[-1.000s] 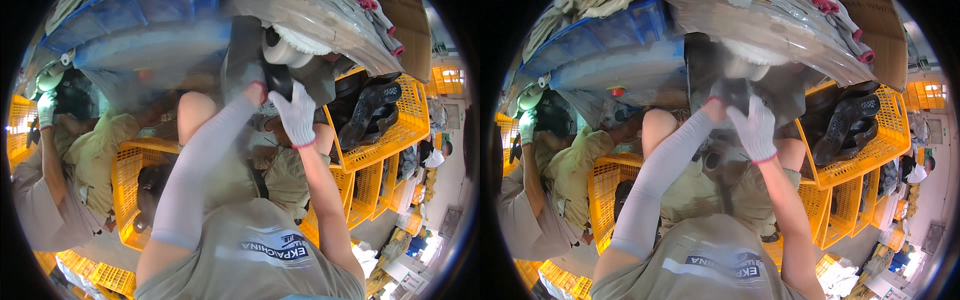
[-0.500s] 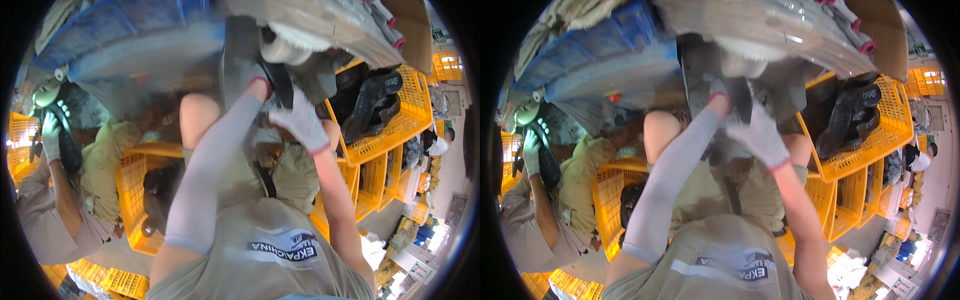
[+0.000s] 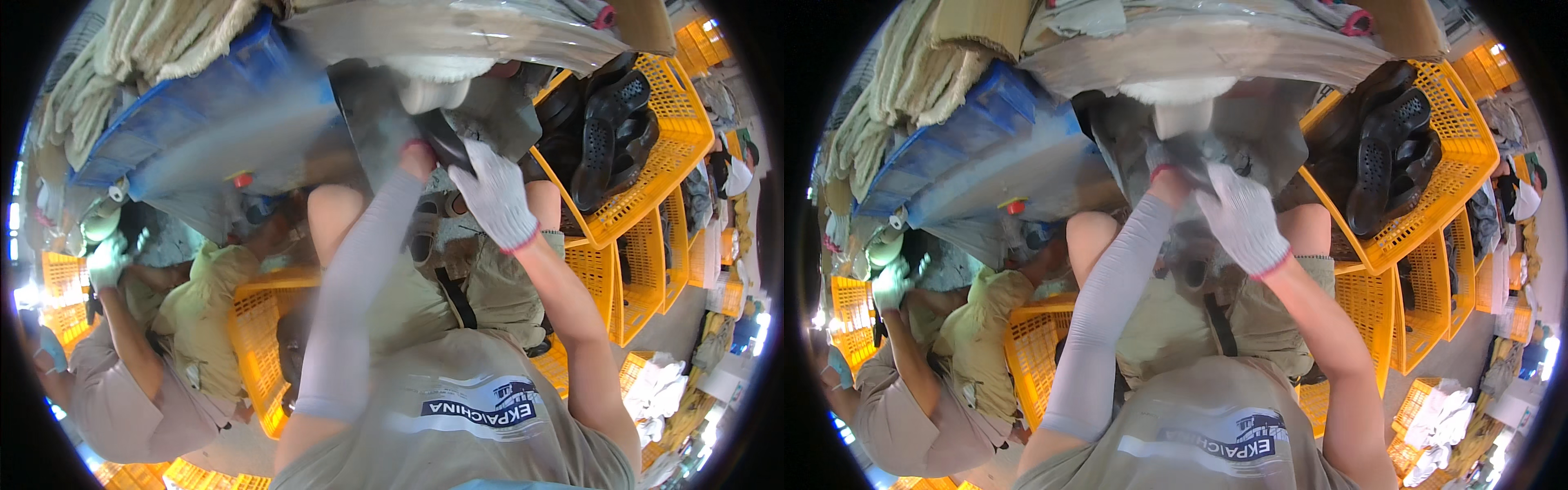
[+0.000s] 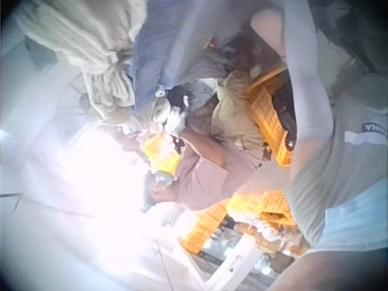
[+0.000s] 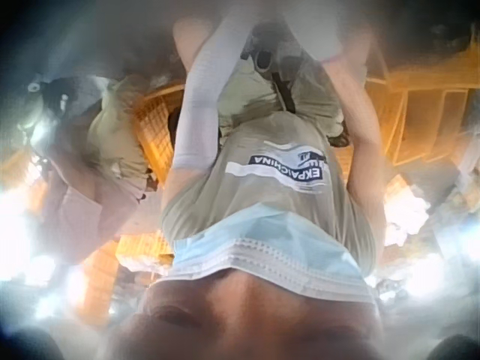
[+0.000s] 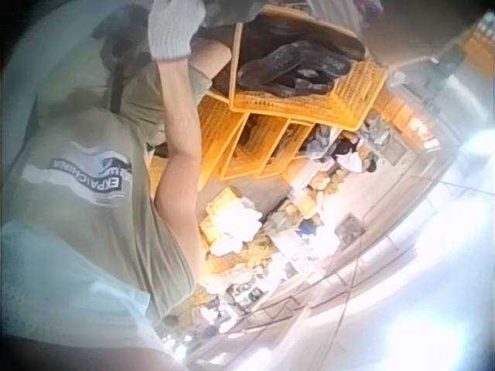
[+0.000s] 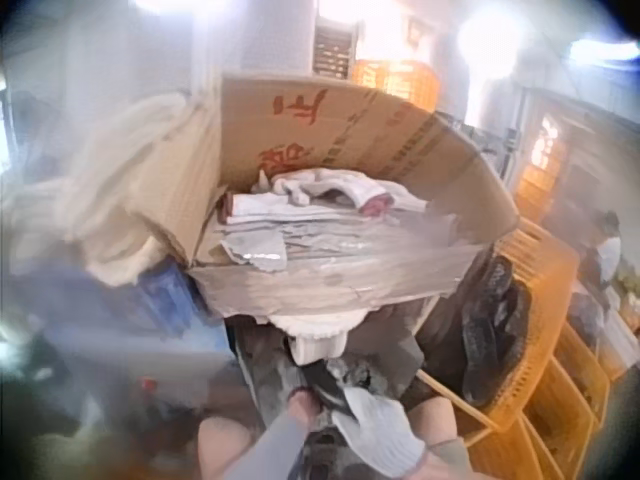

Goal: The person sits on the floor and repeatedly picks black shoes from a large pile of mixed items, then places them into a yellow plastic crate. The person handles the shoes one at a time, turning them over and arranging them in the crate.

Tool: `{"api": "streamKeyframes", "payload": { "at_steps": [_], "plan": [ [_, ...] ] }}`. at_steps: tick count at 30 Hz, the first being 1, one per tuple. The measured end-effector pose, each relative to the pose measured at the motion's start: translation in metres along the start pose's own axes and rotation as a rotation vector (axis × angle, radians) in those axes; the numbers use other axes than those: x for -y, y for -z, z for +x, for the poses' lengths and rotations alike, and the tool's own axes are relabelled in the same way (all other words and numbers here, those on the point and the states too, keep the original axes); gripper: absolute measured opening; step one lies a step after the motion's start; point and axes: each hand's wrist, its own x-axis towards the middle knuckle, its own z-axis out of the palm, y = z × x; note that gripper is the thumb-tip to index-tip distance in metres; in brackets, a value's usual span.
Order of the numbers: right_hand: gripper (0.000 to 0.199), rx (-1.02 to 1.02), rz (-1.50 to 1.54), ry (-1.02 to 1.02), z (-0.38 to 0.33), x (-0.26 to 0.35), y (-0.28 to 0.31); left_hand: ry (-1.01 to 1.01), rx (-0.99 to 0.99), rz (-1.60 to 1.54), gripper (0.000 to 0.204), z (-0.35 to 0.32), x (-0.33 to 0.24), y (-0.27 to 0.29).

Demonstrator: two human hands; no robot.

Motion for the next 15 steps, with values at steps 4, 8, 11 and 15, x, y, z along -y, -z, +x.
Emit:
{"api": "streamKeyframes", "payload": {
  "at_steps": [4, 8, 11, 15],
  "plan": [
    [0.036, 0.000, -0.066, -0.120, 0.038, -0.042, -0.060, -0.254, -0.084, 0.261, 0.047, 0.011, 0.008, -0.001],
    [0.041, -0.023, -0.010, -0.108, 0.056, -0.037, -0.063, -0.335, -0.162, -0.067, 0.044, -0.003, 0.022, -0.023],
    [0.055, 0.120, 0.144, -0.233, 0.058, -0.016, -0.038, -0.098, -0.097, -0.185, 0.044, 0.006, 0.010, -0.015],
    [0.044, 0.214, 0.238, -0.042, 0.074, -0.003, -0.011, 0.094, -0.059, -0.278, 0.044, 0.034, -0.018, 0.014]
  ]
}}
